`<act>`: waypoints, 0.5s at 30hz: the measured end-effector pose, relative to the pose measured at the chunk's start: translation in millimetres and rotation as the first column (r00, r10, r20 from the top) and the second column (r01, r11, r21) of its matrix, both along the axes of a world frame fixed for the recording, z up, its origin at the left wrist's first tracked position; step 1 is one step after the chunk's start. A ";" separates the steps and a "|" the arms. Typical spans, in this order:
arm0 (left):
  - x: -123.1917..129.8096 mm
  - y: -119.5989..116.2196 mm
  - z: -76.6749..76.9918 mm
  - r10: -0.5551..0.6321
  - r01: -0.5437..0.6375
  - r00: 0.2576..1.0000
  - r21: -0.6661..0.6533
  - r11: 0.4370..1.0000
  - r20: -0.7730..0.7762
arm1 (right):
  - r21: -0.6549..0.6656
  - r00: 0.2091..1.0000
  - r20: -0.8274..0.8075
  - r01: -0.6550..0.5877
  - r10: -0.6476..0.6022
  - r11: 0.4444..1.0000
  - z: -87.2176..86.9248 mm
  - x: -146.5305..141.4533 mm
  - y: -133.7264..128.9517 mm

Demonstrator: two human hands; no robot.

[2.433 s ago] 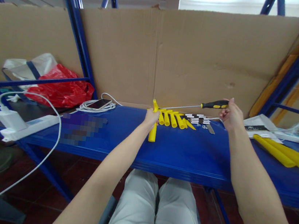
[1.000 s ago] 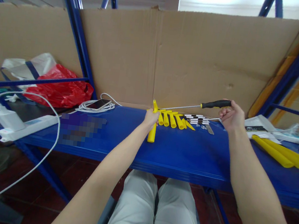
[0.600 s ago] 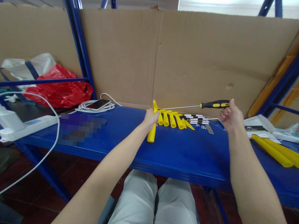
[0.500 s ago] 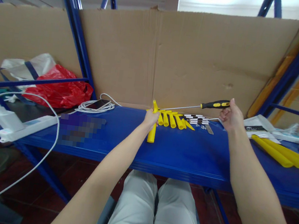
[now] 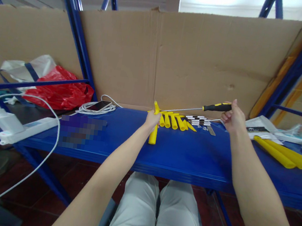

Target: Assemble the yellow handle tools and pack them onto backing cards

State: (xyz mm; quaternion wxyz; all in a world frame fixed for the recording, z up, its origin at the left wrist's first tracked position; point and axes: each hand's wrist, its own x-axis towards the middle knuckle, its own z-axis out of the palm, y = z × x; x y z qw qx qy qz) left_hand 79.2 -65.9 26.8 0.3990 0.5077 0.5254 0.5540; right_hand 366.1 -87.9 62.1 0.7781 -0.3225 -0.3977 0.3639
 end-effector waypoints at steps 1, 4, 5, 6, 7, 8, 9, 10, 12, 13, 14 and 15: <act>0.2 -0.1 0.3 0.004 -0.004 1.000 -0.006 1.000 0.000 | 0.007 1.000 -0.003 0.003 -0.003 1.000 1.1 -1.6 -1.3; 0.7 0.0 0.9 0.011 -0.011 1.000 -0.022 1.000 0.002 | 0.011 1.000 0.004 0.000 0.000 1.000 3.9 -5.0 -4.2; 0.8 0.1 1.0 0.012 -0.012 1.000 -0.024 1.000 0.000 | 0.006 1.000 0.012 -0.009 0.009 1.000 4.5 -5.7 -4.9; 0.9 0.2 0.9 0.013 -0.013 1.000 -0.025 1.000 -0.002 | 0.002 1.000 0.020 -0.019 0.019 1.000 5.0 -6.3 -5.4; 0.8 0.4 0.9 0.013 -0.013 1.000 -0.025 1.000 -0.003 | -0.001 0.999 0.026 -0.028 0.028 1.000 5.3 -6.8 -5.7; 0.8 0.5 0.8 0.014 -0.014 1.000 -0.025 1.000 -0.005 | 0.000 0.999 0.028 -0.035 0.035 0.999 5.4 -7.2 -5.8; 0.7 0.6 0.7 0.014 -0.014 1.000 -0.026 1.000 -0.004 | 0.004 0.999 0.027 -0.040 0.040 0.999 5.4 -7.5 -5.8; 0.6 0.6 0.6 0.012 -0.012 1.000 -0.026 1.000 -0.003 | 0.010 0.999 0.024 -0.042 0.042 0.999 5.1 -7.8 -5.5; 0.4 0.5 0.6 0.004 -0.004 1.000 -0.026 1.000 -0.003 | 0.018 0.999 0.019 -0.045 0.044 0.999 4.5 -8.0 -5.0; 0.4 0.4 0.7 -0.001 0.000 1.000 -0.025 1.000 -0.006 | 0.018 0.999 0.018 -0.045 0.045 0.999 4.1 -7.9 -4.8; 0.4 0.4 0.8 -0.004 0.003 1.000 -0.025 1.000 -0.011 | 0.016 0.999 0.018 -0.044 0.044 0.999 3.8 -7.9 -4.8; 0.5 0.3 0.9 -0.006 0.006 1.000 -0.026 1.000 -0.017 | 0.011 0.999 0.019 -0.042 0.042 0.999 3.7 -7.9 -5.1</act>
